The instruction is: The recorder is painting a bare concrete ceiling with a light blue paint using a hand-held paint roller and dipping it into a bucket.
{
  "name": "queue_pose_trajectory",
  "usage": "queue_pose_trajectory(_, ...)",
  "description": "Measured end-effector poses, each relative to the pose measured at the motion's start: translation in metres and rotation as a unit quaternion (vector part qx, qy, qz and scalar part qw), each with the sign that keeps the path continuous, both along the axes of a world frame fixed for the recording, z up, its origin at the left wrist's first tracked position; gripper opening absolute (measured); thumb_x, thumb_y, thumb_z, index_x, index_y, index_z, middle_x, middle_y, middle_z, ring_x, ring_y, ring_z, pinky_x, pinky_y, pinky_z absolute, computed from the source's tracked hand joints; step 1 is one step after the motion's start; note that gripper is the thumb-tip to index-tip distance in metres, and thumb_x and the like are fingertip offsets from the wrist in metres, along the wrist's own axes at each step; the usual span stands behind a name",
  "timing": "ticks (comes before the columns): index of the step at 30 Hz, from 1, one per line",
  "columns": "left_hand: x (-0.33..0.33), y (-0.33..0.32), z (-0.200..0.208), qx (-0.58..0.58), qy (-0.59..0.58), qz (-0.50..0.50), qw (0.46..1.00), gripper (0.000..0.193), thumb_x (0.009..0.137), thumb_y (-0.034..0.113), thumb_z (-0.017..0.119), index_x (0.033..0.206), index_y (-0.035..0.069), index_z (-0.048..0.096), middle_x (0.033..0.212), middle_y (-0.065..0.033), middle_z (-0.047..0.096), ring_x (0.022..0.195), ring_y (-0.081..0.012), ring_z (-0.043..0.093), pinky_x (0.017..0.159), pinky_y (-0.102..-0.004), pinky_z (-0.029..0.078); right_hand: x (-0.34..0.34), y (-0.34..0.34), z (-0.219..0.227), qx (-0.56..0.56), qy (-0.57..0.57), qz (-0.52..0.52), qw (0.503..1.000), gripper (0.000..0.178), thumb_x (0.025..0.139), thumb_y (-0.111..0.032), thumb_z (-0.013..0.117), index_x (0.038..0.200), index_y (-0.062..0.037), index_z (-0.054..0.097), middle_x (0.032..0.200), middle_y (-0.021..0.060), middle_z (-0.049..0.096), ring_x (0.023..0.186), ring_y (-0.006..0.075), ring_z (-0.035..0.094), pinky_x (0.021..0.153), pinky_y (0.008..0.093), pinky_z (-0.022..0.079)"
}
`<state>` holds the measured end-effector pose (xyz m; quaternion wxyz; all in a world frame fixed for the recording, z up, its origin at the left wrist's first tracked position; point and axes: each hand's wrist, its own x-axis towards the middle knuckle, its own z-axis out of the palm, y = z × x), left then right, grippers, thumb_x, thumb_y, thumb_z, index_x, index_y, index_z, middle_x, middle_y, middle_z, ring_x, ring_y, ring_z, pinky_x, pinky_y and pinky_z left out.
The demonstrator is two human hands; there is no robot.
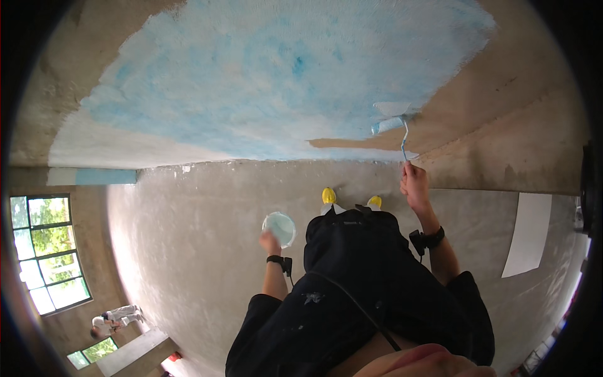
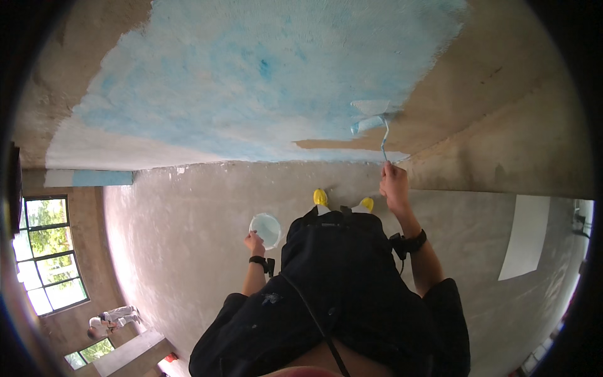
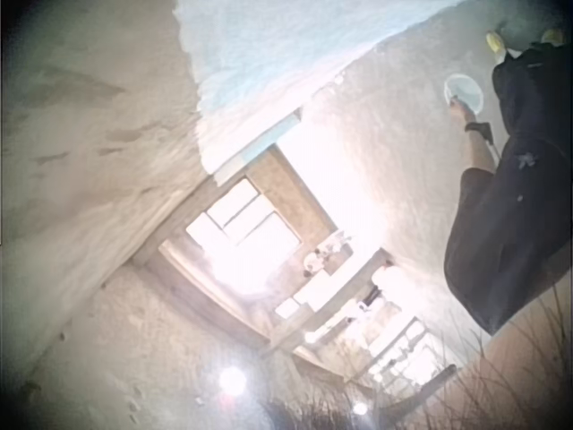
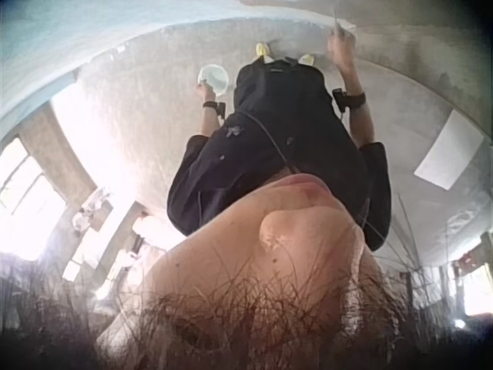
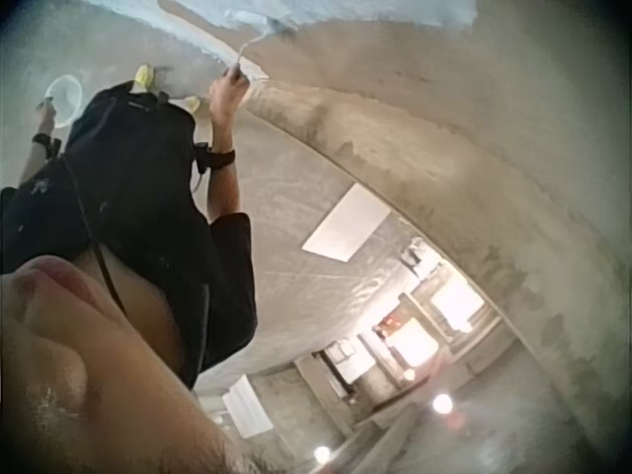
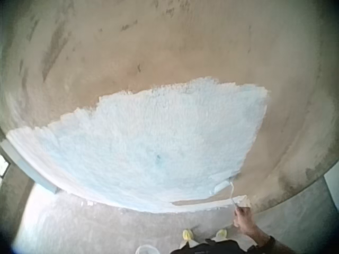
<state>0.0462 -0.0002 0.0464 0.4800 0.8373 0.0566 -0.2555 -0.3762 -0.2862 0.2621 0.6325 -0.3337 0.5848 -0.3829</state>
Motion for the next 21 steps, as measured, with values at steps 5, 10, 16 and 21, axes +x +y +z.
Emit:
queue_pose_trajectory(5,-0.006,0.002,0.002,0.016,-0.006,-0.006,1.0,0.028,0.089,0.018,0.049,0.086,-0.005,0.063,0.051,-0.0013,0.044,0.042,-0.0132,0.043,0.039,-0.0282,0.035,0.007,-0.008,-0.021,0.023,-0.111,-0.033,0.993,0.034,0.099,-0.03,0.045,0.073,-0.0077,0.044,0.053,-0.0046,0.027,0.04,0.0055,0.024,0.038,0.0241,0.019)
queue_pose_trajectory(10,-0.01,-0.008,-0.006,0.033,-0.024,-0.058,0.997,0.028,0.089,0.018,0.05,0.084,-0.004,0.067,0.058,-0.0058,0.055,0.05,-0.015,0.052,0.046,-0.0311,0.041,0.038,-0.001,-0.009,-0.003,-0.221,-0.077,0.972,0.035,0.1,-0.03,0.044,0.072,-0.0081,0.044,0.055,-0.0044,0.028,0.041,0.0055,0.021,0.039,0.0246,0.017)
queue_pose_trajectory(16,-0.004,0.002,-0.022,0.074,-0.048,-0.054,0.995,0.03,0.088,0.019,0.051,0.081,-0.005,0.069,0.064,-0.0111,0.062,0.057,-0.0202,0.058,0.054,-0.0341,0.045,0.055,0.001,0.052,-0.071,-0.221,-0.058,0.971,0.035,0.1,-0.028,0.045,0.072,-0.0067,0.043,0.055,-0.0046,0.029,0.041,0.0044,0.021,0.039,0.0241,0.017)
queue_pose_trajectory(21,-0.004,0.005,-0.025,0.041,-0.079,-0.044,0.995,0.028,0.088,0.017,0.048,0.085,-0.005,0.065,0.053,-0.0018,0.047,0.042,-0.0131,0.045,0.039,-0.0286,0.037,0.068,-0.007,0.085,-0.122,-0.203,-0.045,0.971,0.033,0.1,-0.03,0.046,0.074,-0.0097,0.045,0.052,-0.0065,0.025,0.041,0.0033,0.018,0.039,0.0236,0.014)
